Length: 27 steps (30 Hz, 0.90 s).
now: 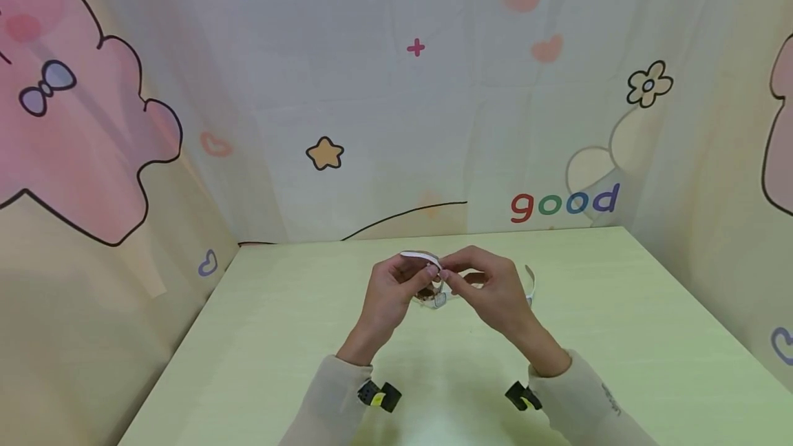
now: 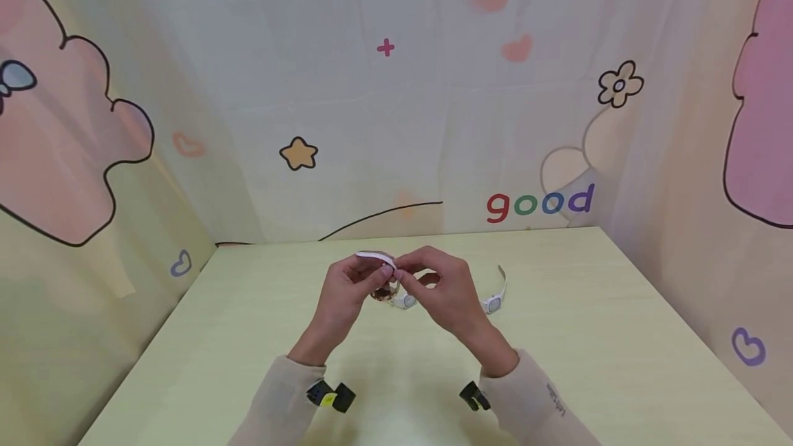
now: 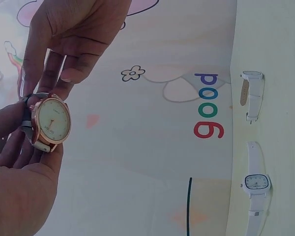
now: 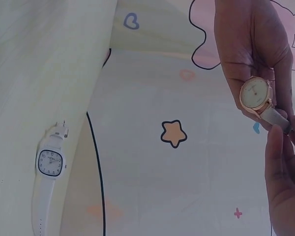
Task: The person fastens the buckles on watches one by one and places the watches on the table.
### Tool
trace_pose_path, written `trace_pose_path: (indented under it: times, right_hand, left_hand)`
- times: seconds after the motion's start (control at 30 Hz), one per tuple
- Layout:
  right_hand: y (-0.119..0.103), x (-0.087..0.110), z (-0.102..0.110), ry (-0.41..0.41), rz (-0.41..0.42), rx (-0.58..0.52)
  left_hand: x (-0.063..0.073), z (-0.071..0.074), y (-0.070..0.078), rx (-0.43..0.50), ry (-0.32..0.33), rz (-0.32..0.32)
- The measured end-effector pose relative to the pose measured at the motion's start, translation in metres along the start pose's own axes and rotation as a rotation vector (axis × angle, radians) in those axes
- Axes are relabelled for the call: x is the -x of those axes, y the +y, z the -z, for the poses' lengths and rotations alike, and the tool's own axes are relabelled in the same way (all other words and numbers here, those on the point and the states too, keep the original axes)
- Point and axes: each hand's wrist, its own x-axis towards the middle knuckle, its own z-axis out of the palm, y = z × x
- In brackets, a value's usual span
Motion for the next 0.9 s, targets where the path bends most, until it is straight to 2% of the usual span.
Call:
trace_pose_path:
  times: [0.27, 0.43, 0.63, 0.8, 0.9]
  right_hand:
    - [0.0012, 0.0007, -0.0018, 0.0, -0.014, 0.003]
    - [0.0038, 0.0011, -0.0014, -0.002, -0.047, 0.003]
    - [0.0025, -0.0002, 0.0007, -0.014, -0.102, -0.055]
    - [0.0016, 0.0002, 0.0005, -0.033, -0.141, -0.086]
    - [0.0012, 0.0005, 0.0005, -0.017, -0.143, -0.054]
  left_hand:
    - [0.0004, -0.001, 0.0007, -0.06, 0.019, 0.026]
    - [0.0, 0.0011, -0.0009, -0.06, -0.007, 0.048]
    - [-0.0017, 0.0045, -0.0029, -0.061, -0.057, 0.049]
    - [0.0, 0.0046, -0.0034, -0.079, -0.06, 0.051]
    - [0.0009, 0.0041, -0.0038, -0.082, -0.058, 0.04]
